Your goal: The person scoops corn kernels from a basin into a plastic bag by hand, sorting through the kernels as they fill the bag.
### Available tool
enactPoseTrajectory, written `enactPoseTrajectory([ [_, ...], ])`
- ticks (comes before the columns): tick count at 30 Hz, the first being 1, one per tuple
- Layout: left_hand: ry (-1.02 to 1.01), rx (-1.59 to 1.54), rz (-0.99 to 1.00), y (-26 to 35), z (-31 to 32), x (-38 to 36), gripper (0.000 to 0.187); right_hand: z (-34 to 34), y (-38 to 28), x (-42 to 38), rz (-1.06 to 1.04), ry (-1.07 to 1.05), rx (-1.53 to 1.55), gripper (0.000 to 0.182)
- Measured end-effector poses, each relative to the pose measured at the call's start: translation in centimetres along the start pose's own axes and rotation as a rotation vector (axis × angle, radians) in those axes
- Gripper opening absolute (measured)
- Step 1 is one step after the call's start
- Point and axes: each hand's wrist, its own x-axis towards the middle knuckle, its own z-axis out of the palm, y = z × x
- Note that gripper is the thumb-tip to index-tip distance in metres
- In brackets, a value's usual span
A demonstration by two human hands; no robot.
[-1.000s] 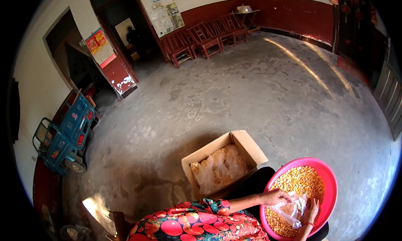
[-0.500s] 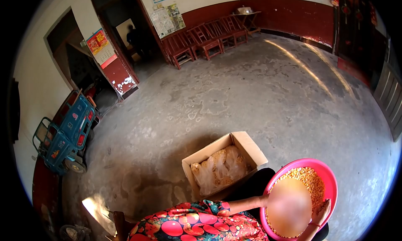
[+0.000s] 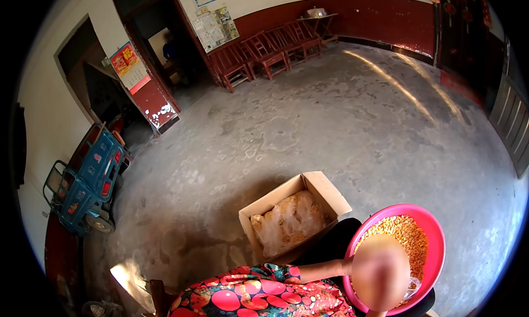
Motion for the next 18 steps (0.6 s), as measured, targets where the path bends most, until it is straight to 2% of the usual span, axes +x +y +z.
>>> enactPoseTrajectory([
  [1, 0.024, 0.022, 0.069, -0.2, 0.4, 0.0, 0.093, -0.5, 0.2, 0.6, -0.072, 0.091, 0.004, 0.017],
  [2, -0.059, -0.076, -0.029, -0.1, 0.8, -0.3, 0.086, -1.1, 0.5, 1.3, -0.145, 0.182, 0.008, 0.016],
  [3, -0.141, -0.174, -0.126, 0.7, 0.8, -0.3, 0.08, -2.0, 1.2, 2.4, -0.146, 0.181, 0.004, 0.016],
  [4, -0.084, -0.102, 0.023, 0.8, 1.4, -0.3, 0.076, -3.4, 1.9, 3.8, -0.379, 0.125, -0.033, 0.014],
  [6, -0.005, -0.079, 0.112, 1.7, 1.6, -0.3, 0.072, -8.1, 0.0, 5.2, -0.489, 0.11, -0.508, 0.018],
  [7, 0.039, -0.115, 0.126, 2.3, 1.6, -0.4, 0.071, -8.8, 0.2, 5.5, -0.489, 0.109, -0.51, 0.018],
  [9, 0.062, -0.11, 0.146, 2.8, 0.6, 0.1, 0.071, -8.7, 1.0, 5.1, -0.602, 0.04, -0.152, 0.024],
  [10, 0.084, -0.104, 0.165, 2.9, 0.2, 0.2, 0.071, -7.4, 1.0, 4.5, -0.669, 0.086, -0.14, 0.033],
  [11, 0.044, -0.208, -0.015, 2.7, 0.0, -0.2, 0.071, -5.6, 0.7, 2.7, -0.741, 0.219, -0.448, 0.037],
  [12, 0.098, -0.206, -0.087, 1.5, 0.1, -0.5, 0.071, -3.7, 0.3, 1.0, -0.792, 0.383, -0.751, 0.041],
  [13, 0.152, -0.204, -0.16, 0.1, 0.2, -0.8, 0.07, -5.2, 0.2, 2.8, -0.685, 0.495, -0.716, 0.043],
  [14, 0.216, -0.134, -0.164, -1.2, 0.4, -0.9, 0.071, -7.1, 0.0, 3.6, -1.122, 0.456, -1.183, 0.049],
  [15, 0.282, -0.054, -0.134, -1.0, -0.6, -0.9, 0.07, -5.6, -0.8, 2.3, -1.121, 0.454, -1.185, 0.049],
  [17, 0.265, 0.058, -0.21, 0.0, -2.5, -0.9, 0.067, -1.9, -1.7, -1.2, -1.047, 0.587, -1.539, 0.057],
  [18, 0.191, 0.017, -0.276, 0.7, -3.2, -0.9, 0.064, -1.7, -1.7, -1.9, -0.993, 0.601, -1.627, 0.06],
])
